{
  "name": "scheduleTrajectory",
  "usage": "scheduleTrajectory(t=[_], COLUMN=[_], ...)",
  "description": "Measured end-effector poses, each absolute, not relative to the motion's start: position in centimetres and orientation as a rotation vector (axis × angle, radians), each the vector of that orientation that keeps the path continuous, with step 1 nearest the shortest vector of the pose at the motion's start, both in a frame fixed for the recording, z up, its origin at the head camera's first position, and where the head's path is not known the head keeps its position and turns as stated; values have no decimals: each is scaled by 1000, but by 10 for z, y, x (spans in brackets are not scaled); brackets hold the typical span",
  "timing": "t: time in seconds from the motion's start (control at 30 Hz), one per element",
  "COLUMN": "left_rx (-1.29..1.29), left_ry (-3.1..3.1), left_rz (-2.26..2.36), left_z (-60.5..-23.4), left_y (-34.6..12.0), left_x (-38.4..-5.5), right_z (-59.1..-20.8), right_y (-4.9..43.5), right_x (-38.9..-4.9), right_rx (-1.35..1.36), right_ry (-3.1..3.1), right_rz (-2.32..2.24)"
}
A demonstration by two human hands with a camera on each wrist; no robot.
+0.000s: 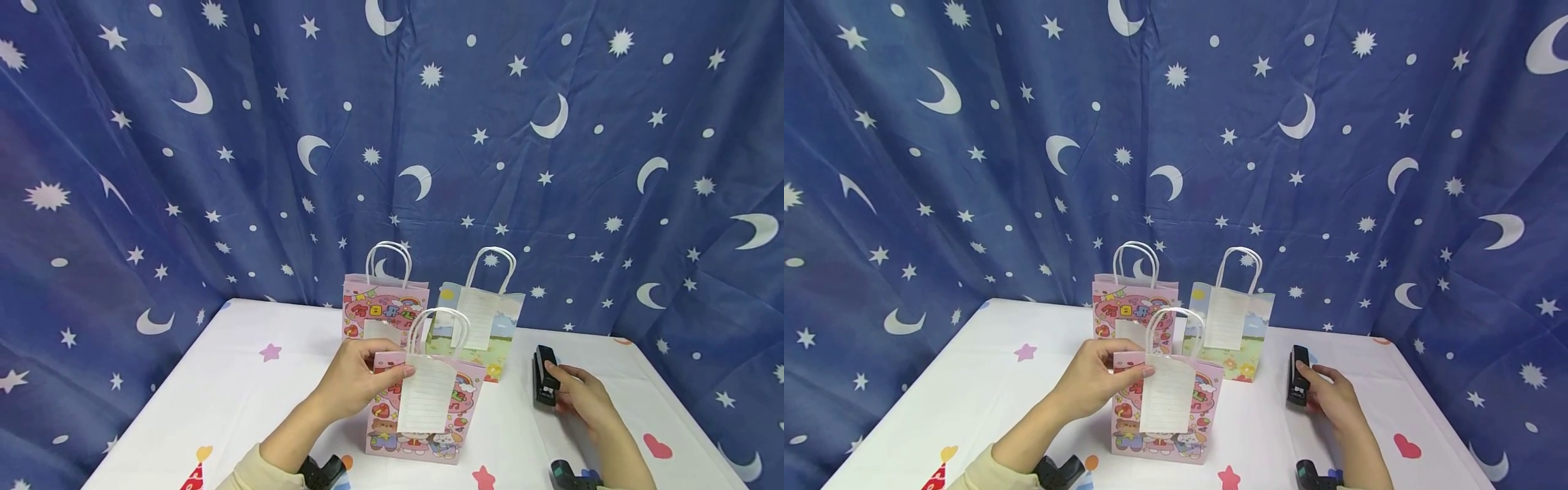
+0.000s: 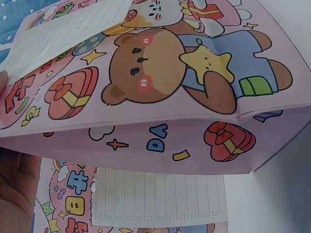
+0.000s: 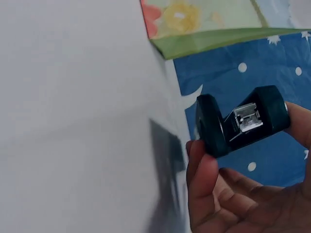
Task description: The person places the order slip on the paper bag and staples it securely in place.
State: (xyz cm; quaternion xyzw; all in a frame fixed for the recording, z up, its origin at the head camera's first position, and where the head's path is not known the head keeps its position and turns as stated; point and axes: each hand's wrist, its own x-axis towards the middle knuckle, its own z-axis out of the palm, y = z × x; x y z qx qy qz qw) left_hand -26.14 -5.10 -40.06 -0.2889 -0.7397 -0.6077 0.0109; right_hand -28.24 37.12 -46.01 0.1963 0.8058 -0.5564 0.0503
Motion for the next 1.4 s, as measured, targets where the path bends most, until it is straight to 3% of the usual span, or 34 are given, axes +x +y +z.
scheduleTrajectory(t=[0.47, 1.07, 1.4], left_rx=[-900, -906, -884], left_ry=[-2309, -2302, -2327], left_rz=[-1914, -1901, -1912], left_z=[-401, -402, -402], left_y=[-50, -49, -51], left_x=[-261, -261, -260], right_z=[-417, -374, -356], right_y=[341, 294, 273], right_x=[-270, -234, -211], right_rx=[242, -267, -384], right_ry=[2306, 2522, 2571], right_rz=[-2092, -2232, -2289])
